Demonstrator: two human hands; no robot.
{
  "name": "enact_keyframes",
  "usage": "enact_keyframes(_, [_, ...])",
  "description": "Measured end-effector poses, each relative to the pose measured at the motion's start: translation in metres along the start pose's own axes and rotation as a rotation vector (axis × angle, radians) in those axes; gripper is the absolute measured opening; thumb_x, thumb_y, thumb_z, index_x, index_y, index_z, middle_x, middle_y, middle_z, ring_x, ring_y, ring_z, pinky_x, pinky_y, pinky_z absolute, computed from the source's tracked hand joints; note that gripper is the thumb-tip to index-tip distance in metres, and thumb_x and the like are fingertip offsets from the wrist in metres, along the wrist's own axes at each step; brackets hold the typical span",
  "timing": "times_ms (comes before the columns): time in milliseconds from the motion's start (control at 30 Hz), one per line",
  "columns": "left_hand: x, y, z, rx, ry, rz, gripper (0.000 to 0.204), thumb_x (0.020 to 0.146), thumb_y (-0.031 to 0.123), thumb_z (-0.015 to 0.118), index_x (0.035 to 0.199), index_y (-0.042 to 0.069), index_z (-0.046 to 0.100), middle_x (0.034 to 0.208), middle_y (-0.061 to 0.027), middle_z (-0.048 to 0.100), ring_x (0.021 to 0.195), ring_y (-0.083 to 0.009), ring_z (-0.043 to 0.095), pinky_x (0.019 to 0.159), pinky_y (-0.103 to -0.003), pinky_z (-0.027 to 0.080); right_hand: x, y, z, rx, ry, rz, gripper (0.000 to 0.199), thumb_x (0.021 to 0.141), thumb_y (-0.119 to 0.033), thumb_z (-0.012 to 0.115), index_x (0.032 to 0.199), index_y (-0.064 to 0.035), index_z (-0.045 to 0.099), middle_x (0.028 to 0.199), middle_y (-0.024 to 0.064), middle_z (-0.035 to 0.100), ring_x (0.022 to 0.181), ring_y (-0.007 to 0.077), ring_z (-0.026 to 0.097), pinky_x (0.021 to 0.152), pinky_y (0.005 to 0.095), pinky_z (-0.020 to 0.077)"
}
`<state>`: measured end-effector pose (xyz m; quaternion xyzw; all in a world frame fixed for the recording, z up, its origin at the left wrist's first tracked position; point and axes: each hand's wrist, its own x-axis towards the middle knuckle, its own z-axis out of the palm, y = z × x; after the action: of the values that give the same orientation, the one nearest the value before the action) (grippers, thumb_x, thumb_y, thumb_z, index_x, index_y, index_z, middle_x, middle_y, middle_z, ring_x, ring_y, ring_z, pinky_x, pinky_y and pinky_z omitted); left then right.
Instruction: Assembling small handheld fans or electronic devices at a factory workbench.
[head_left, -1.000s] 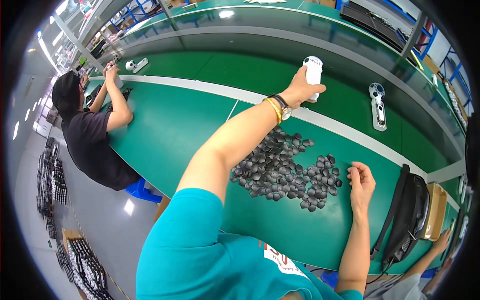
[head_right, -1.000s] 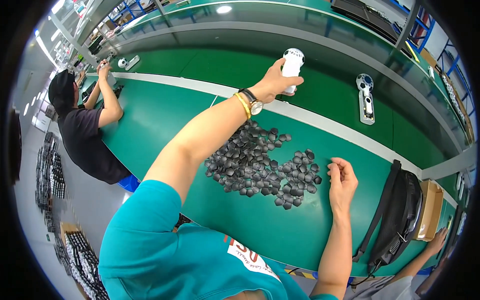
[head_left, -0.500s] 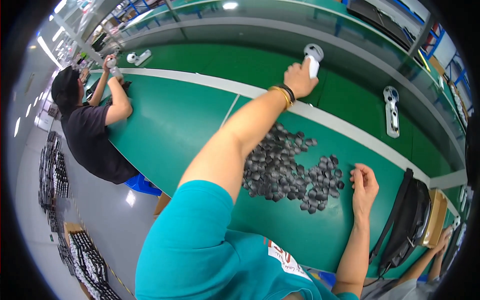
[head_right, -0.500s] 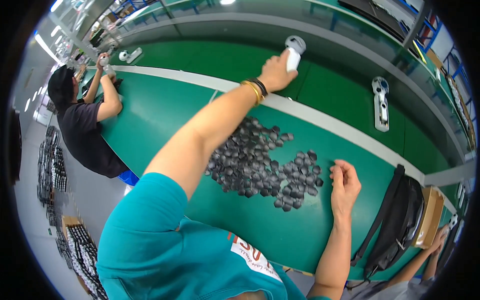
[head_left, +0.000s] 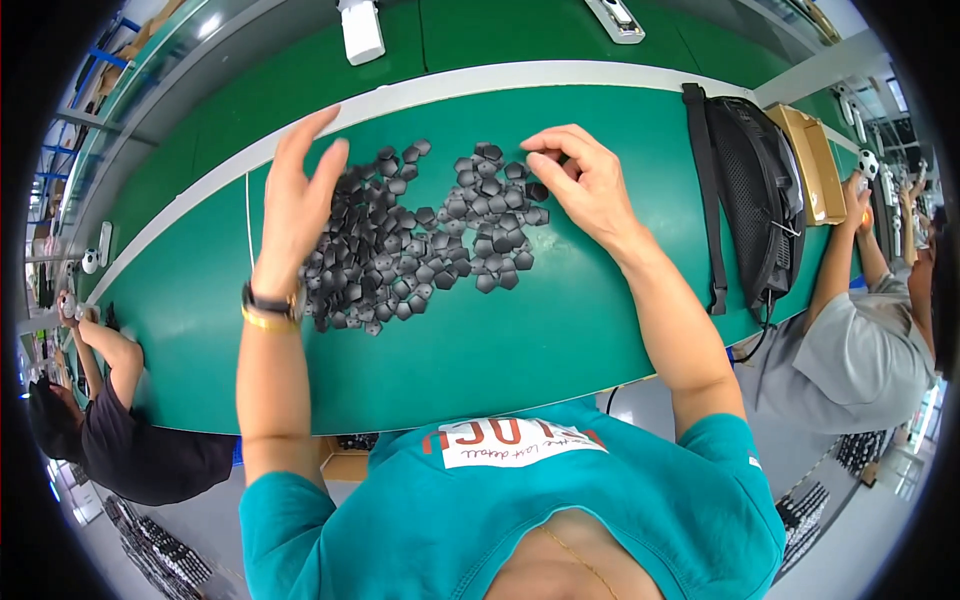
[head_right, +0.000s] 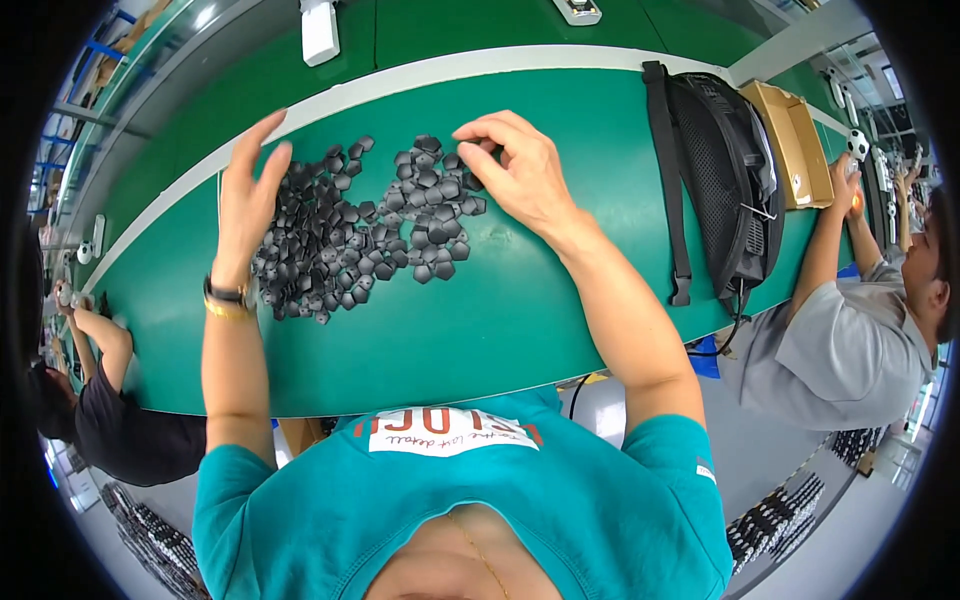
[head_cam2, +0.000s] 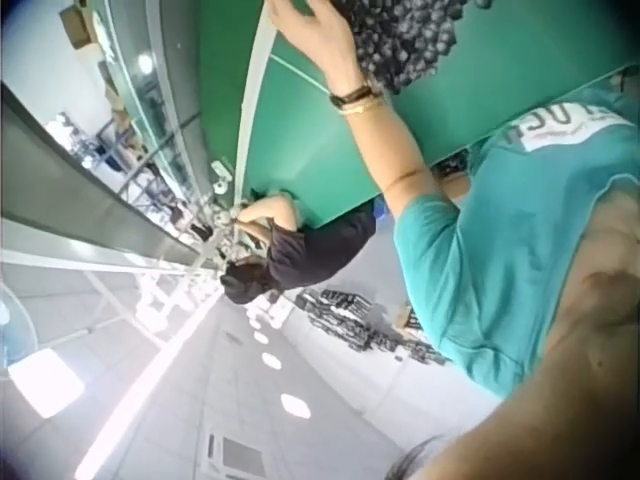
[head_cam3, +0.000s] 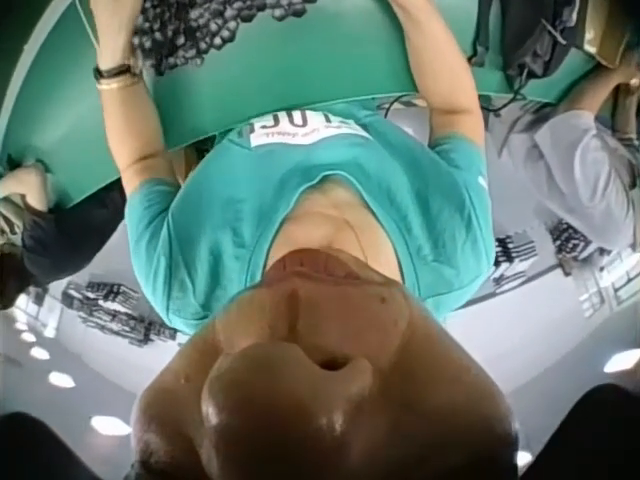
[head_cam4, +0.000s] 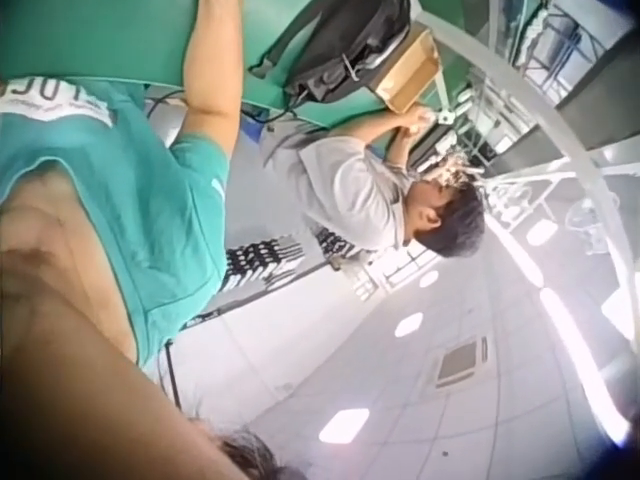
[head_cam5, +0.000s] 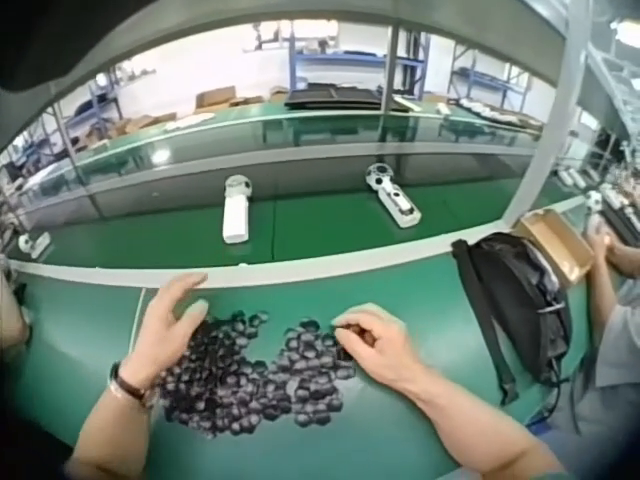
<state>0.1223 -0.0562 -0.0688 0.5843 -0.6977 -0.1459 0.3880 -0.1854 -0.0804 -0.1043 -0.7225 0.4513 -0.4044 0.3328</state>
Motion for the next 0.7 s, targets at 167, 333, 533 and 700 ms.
enact_keyframes(167, [-0.062,0.005,-0.014,0.181,0.042,-0.065,0.044,0.088,0.024,0.061,0.127,0.006,0.053,0.132,-0.0179,0.049,0.127,-0.0323,0.042,0.105,-0.043,0.032,-0.010,-0.020,0.020,-0.152,-0.062,-0.286,0.023,0.077,-0.010,0.070,0.099,-0.0080,0.067,0.104,0.0044,0.061,0.086,0.0166,0.059,0.069,0.0278,0.0481])
enact_keyframes(333, [-0.092,0.018,0.005,0.651,-0.089,-0.045,0.064,0.083,0.035,0.067,0.133,0.002,0.044,0.141,-0.0194,0.039,0.135,-0.0348,0.031,0.109,-0.052,0.021,-0.020,-0.038,0.036,-0.310,-0.144,-0.529,0.028,0.070,-0.011,0.075,0.096,-0.0082,0.066,0.106,0.0067,0.060,0.098,0.0268,0.055,0.077,0.0363,0.0487])
enact_keyframes(533, [-0.090,0.053,0.035,0.467,-0.208,0.141,0.077,0.078,0.043,0.068,0.134,-0.002,0.041,0.142,-0.0219,0.036,0.137,-0.0340,0.028,0.109,-0.058,0.016,-0.014,-0.033,0.044,-0.361,-0.126,-0.569,0.028,0.069,-0.010,0.075,0.095,-0.0082,0.066,0.106,0.0073,0.060,0.099,0.0283,0.055,0.079,0.0370,0.0491])
enact_keyframes(700, [-0.067,0.058,0.053,0.413,-0.214,0.231,0.079,0.078,0.046,0.067,0.133,-0.003,0.041,0.143,-0.0221,0.035,0.137,-0.0332,0.028,0.109,-0.060,0.014,0.001,-0.019,0.041,-0.352,0.026,-0.485,0.021,0.073,-0.005,0.071,0.093,-0.0072,0.067,0.102,0.0075,0.062,0.095,0.0264,0.057,0.078,0.0344,0.0494])
